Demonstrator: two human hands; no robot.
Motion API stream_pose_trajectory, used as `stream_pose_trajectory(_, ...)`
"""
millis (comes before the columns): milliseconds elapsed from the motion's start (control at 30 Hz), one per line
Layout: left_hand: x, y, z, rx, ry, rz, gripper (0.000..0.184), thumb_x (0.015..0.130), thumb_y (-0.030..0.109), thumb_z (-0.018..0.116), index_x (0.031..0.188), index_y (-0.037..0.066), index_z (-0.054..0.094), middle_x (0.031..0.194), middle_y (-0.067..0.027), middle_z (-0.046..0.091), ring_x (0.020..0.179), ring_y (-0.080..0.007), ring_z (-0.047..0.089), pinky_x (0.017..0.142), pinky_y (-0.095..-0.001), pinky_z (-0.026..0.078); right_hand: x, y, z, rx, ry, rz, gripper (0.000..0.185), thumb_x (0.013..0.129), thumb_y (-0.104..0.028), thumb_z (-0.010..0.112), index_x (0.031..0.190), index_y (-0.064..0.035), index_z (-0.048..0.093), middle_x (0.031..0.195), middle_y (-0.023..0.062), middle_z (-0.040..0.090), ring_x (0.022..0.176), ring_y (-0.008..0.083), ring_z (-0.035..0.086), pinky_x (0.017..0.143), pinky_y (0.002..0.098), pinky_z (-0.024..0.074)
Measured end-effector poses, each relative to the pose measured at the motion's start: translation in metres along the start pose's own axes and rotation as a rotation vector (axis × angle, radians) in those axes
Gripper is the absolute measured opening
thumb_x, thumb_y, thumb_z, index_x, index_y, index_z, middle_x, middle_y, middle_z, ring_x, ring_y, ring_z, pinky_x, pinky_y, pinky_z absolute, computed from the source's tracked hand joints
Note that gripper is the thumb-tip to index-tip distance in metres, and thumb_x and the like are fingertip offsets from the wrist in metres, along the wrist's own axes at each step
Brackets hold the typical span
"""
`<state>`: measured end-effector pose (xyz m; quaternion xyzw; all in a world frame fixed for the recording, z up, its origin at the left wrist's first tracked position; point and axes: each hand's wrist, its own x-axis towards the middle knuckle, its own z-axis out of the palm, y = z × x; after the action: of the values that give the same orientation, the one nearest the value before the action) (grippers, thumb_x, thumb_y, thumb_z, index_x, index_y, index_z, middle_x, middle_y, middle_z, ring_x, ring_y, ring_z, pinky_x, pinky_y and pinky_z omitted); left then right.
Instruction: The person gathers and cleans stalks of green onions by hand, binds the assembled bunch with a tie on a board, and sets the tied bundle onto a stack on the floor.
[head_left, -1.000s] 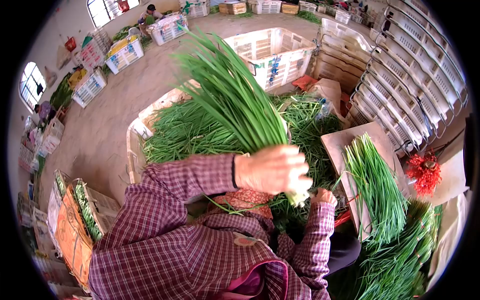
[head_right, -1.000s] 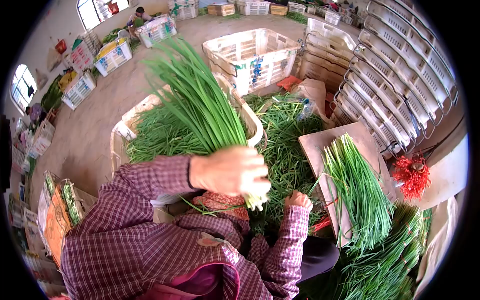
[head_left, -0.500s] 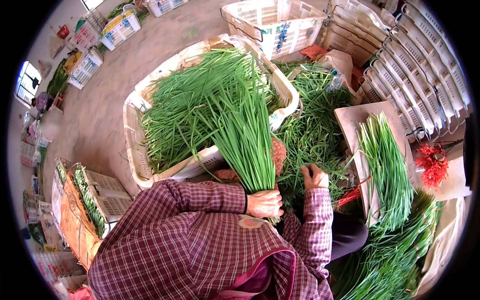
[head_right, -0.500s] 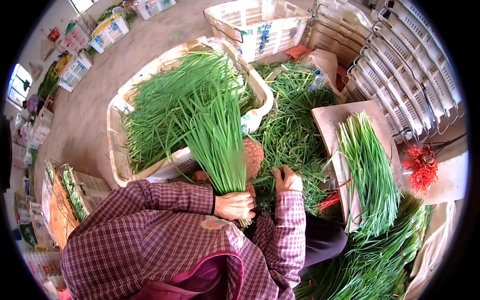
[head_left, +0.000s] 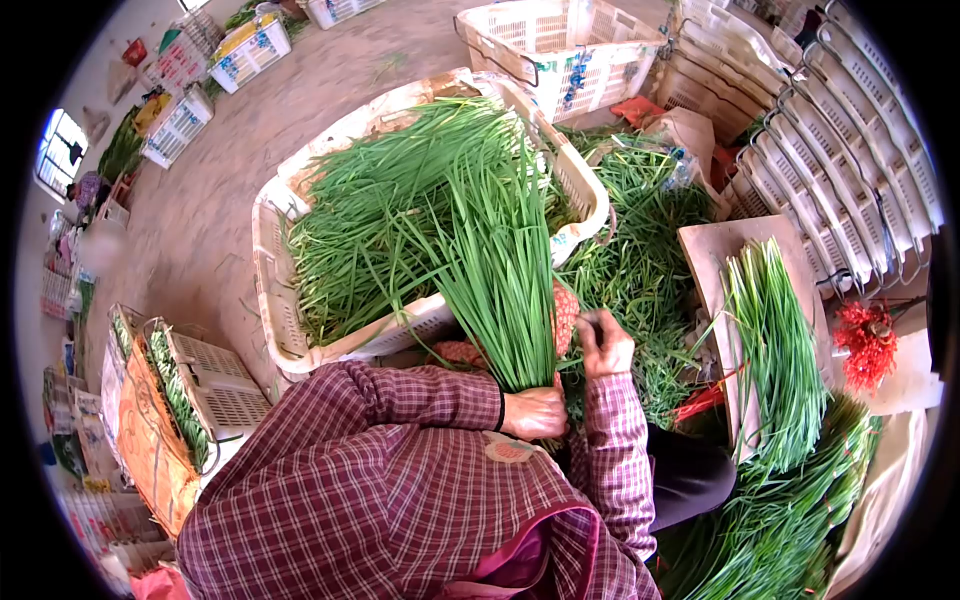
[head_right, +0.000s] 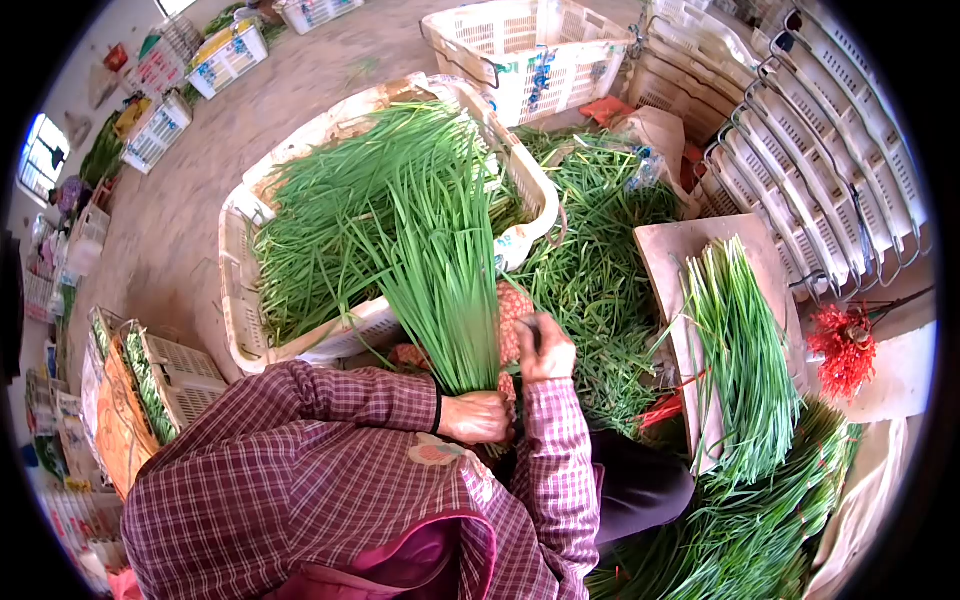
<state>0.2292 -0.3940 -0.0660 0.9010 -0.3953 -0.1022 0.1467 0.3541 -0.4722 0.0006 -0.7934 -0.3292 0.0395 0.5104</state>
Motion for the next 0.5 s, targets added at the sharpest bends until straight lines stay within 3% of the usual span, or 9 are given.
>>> stream_pose_trajectory(100, 0.001, -0.001, 0.005, -0.024, 0.029, 0.002, 0.02, 0.081, 0.022, 0.054, 0.082, 0.004, 0.064, 0.091, -0.0108, 0.063, 0.09, -0.0239, 0.06, 0.084, -0.0374, 0.047, 0.022, -0.016, 0.031, 0.128, -0.086, -0.024, 0.009, 0.082, -0.005, 0.062, 0.09, -0.005, 0.066, 0.08, 0.0119, 0.07, 0.07, 0.022, 0.069, 0.068, 0.0317, 0.0557)
stream_pose_trajectory(133, 0.006, -0.004, 0.015, -0.168, -0.102, -0.091, 0.026, 0.088, 0.025, 0.048, 0.101, 0.005, 0.059, 0.112, -0.0117, 0.055, 0.106, -0.0259, 0.051, 0.097, -0.0399, 0.038, 0.029, -0.02, 0.041, 0.074, -0.086, -0.121, 0.012, 0.087, -0.013, 0.062, 0.091, -0.0025, 0.067, 0.074, 0.0095, 0.069, 0.062, 0.0139, 0.065, 0.058, 0.0279, 0.0532)
stream_pose_trajectory(167, 0.011, -0.007, 0.024, -0.314, -0.231, -0.183, 0.034, 0.095, 0.028, 0.043, 0.12, 0.006, 0.054, 0.133, -0.0127, 0.046, 0.122, -0.0279, 0.043, 0.111, -0.0425, 0.029, 0.035, -0.017, 0.052, 0.062, -0.084, -0.193, 0.016, 0.086, -0.018, 0.065, 0.091, -0.003, 0.067, 0.073, 0.0108, 0.069, 0.062, 0.0177, 0.066, 0.059, 0.03, 0.0534)
stream_pose_trajectory(233, -0.006, 0.0, -0.007, -0.422, 0.029, -0.149, 0.043, 0.094, 0.032, 0.047, 0.129, 0.007, 0.05, 0.141, -0.0143, 0.039, 0.13, -0.0312, 0.034, 0.114, -0.0468, 0.02, 0.044, -0.047, 0.059, -0.132, -0.184, 0.03, 0.023, 0.085, -0.026, 0.067, 0.09, -0.0037, 0.067, 0.075, 0.0125, 0.069, 0.064, 0.0232, 0.067, 0.062, 0.0334, 0.0539)
stream_pose_trajectory(267, -0.009, 0.004, -0.017, -0.423, 0.03, -0.151, 0.043, 0.094, 0.032, 0.047, 0.129, 0.007, 0.05, 0.141, -0.0143, 0.039, 0.13, -0.0312, 0.034, 0.114, -0.0468, 0.02, 0.047, -0.071, 0.056, -0.195, -0.226, 0.184, 0.028, 0.083, -0.033, 0.069, 0.088, -0.0061, 0.067, 0.076, 0.0127, 0.069, 0.068, 0.0285, 0.067, 0.066, 0.0375, 0.0534)
stream_pose_trajectory(333, -0.013, 0.01, -0.037, -0.871, 0.082, -0.365, 0.056, 0.089, 0.037, 0.054, 0.136, 0.009, 0.044, 0.146, -0.015, 0.034, 0.135, -0.0342, 0.028, 0.115, -0.0512, 0.014, 0.049, -0.066, 0.063, -0.253, -0.235, 0.162, 0.027, 0.082, -0.034, 0.069, 0.087, -0.0072, 0.067, 0.076, 0.0122, 0.069, 0.069, 0.0292, 0.067, 0.067, 0.0385, 0.053)
stream_pose_trajectory(367, -0.014, 0.013, -0.05, -0.872, 0.08, -0.364, 0.056, 0.089, 0.037, 0.054, 0.136, 0.009, 0.044, 0.146, -0.015, 0.034, 0.135, -0.0342, 0.028, 0.115, -0.0512, 0.014, 0.049, -0.064, 0.066, -0.311, -0.243, 0.143, 0.026, 0.081, -0.034, 0.069, 0.086, -0.0083, 0.068, 0.076, 0.0116, 0.069, 0.071, 0.0298, 0.067, 0.068, 0.0395, 0.0526)
stream_pose_trajectory(433, -0.016, 0.017, -0.077, -0.489, -0.207, -0.271, 0.048, 0.098, 0.029, 0.038, 0.14, 0.005, 0.036, 0.148, -0.0159, 0.03, 0.137, -0.0333, 0.026, 0.116, -0.0481, 0.016, 0.05, -0.065, 0.067, -0.288, -0.247, 0.18, 0.023, 0.08, -0.032, 0.069, 0.086, -0.0099, 0.068, 0.075, 0.0111, 0.069, 0.072, 0.03, 0.067, 0.068, 0.0403, 0.052)
stream_pose_trajectory(500, -0.014, 0.014, -0.075, -0.549, -0.225, -0.29, 0.05, 0.098, 0.031, 0.04, 0.141, 0.005, 0.036, 0.149, -0.0162, 0.029, 0.138, -0.0336, 0.025, 0.116, -0.0487, 0.015, 0.049, -0.057, 0.071, -0.229, -0.229, 0.15, 0.021, 0.08, -0.03, 0.069, 0.087, -0.01, 0.068, 0.075, 0.0116, 0.069, 0.071, 0.0299, 0.067, 0.068, 0.0402, 0.0521)
